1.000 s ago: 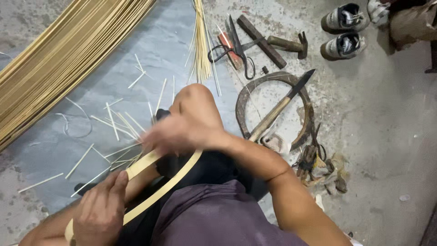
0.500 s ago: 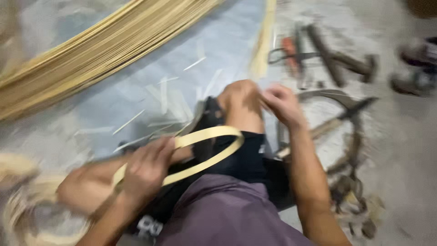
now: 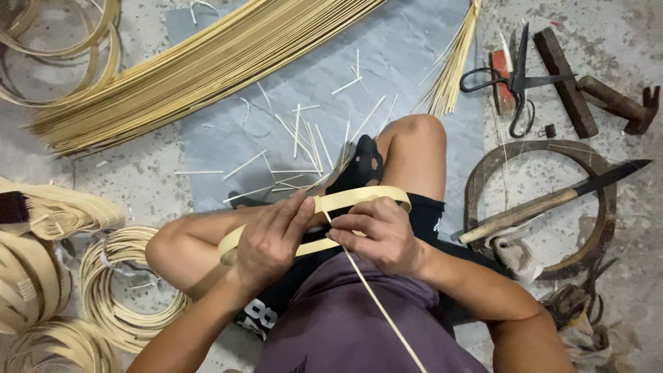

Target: The person sits on the floor and repeatedly forms circular bamboo hoops by bending long strips and securing the ends with thin bamboo ties. The person picks up strips, bends them into circles, and ties the joints, then places the finished hoops aside.

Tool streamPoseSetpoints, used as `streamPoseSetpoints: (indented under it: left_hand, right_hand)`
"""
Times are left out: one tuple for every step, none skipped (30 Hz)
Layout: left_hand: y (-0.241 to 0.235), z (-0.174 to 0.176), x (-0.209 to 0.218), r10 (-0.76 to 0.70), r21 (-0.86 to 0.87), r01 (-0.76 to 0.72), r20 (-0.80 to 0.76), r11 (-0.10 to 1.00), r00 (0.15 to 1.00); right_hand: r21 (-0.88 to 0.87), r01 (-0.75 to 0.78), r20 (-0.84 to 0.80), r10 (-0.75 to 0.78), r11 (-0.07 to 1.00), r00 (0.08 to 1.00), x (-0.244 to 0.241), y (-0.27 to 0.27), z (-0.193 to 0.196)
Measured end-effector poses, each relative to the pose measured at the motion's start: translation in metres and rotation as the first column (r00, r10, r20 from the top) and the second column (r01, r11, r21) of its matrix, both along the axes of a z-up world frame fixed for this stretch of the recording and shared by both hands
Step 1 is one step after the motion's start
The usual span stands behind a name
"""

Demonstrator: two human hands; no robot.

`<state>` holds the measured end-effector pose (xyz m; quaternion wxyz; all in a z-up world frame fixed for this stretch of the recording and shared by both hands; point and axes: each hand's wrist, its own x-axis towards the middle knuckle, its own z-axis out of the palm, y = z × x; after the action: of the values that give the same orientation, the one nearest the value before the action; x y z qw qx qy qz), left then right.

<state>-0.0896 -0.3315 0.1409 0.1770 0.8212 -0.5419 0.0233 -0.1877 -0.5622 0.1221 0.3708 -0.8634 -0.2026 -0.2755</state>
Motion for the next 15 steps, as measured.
streamPoseSetpoints:
  left_hand:
    - [0.001,0.000,-0.001,0.002,-0.010,-0.002,-0.006,1.000,1.000]
    - [0.001,0.000,-0.002,0.005,-0.023,-0.006,-0.010,1.000,1.000]
    - [0.001,-0.001,-0.002,0.000,-0.026,0.000,-0.014,1.000,1.000]
    - [0.000,-0.001,-0.002,-0.004,-0.028,0.003,-0.019,1.000,1.000]
    - [0.000,-0.001,-0.003,-0.007,-0.030,0.007,-0.025,1.000,1.000]
    - [-0.001,-0.001,-0.004,-0.016,-0.036,0.014,-0.036,0.999,0.999]
    - [-0.001,-0.001,-0.005,-0.024,-0.042,0.022,-0.047,0.999,0.999]
    - [-0.001,-0.001,-0.006,-0.031,-0.050,0.028,-0.060,0.998,0.998]
    - [0.000,-0.001,-0.008,-0.030,-0.021,0.030,-0.030,0.999,0.999]
    - [0.001,-0.001,-0.010,-0.037,0.010,0.037,-0.003,0.999,0.999]
    - [0.001,-0.001,-0.013,-0.045,0.042,0.044,0.024,0.998,0.999]
    - [0.001,-0.001,-0.015,-0.066,0.006,0.066,0.013,0.998,0.998]
    - [0.001,0.000,-0.017,-0.087,-0.030,0.087,0.003,0.996,0.996]
    - [0.002,0.001,-0.018,-0.110,-0.068,0.109,-0.002,0.992,0.994]
    - [0.002,0.002,-0.019,-0.107,-0.054,0.106,-0.019,0.993,0.994]
  right_hand:
    - [-0.013,0.000,0.003,0.000,1.000,1.000,-0.001,0.003,-0.002]
    - [-0.029,0.000,0.006,0.000,1.000,1.000,-0.003,0.006,-0.005]
    - [-0.034,-0.005,0.013,0.005,0.999,1.000,-0.005,0.009,-0.007]
    - [-0.039,-0.011,0.018,0.011,0.999,1.000,-0.005,0.009,-0.009]
    - [-0.044,-0.017,0.022,0.018,0.999,1.000,-0.006,0.011,-0.008]
    - [-0.049,-0.027,0.010,0.028,0.998,1.000,-0.004,0.010,-0.007]
    - [-0.054,-0.038,-0.003,0.038,0.998,0.999,-0.002,0.008,-0.003]
    - [-0.060,-0.051,-0.018,0.050,0.997,0.999,0.003,0.006,0.002]
    - [0.021,-0.062,-0.114,0.064,0.998,0.991,0.010,0.000,0.006]
    - [0.103,-0.058,-0.209,0.079,0.993,0.975,0.016,-0.003,0.010]
    - [0.183,-0.046,-0.302,0.101,0.982,0.948,0.025,-0.009,0.011]
    - [0.287,-0.010,-0.502,0.159,0.958,0.850,0.034,-0.014,0.007]
    - [0.377,0.047,-0.666,0.236,0.925,0.707,0.047,-0.019,-0.002]
    - [0.388,-0.002,-0.780,0.330,0.922,0.531,0.067,-0.024,-0.016]
    - [0.410,-0.048,-0.855,0.402,0.911,0.326,0.077,-0.023,-0.031]
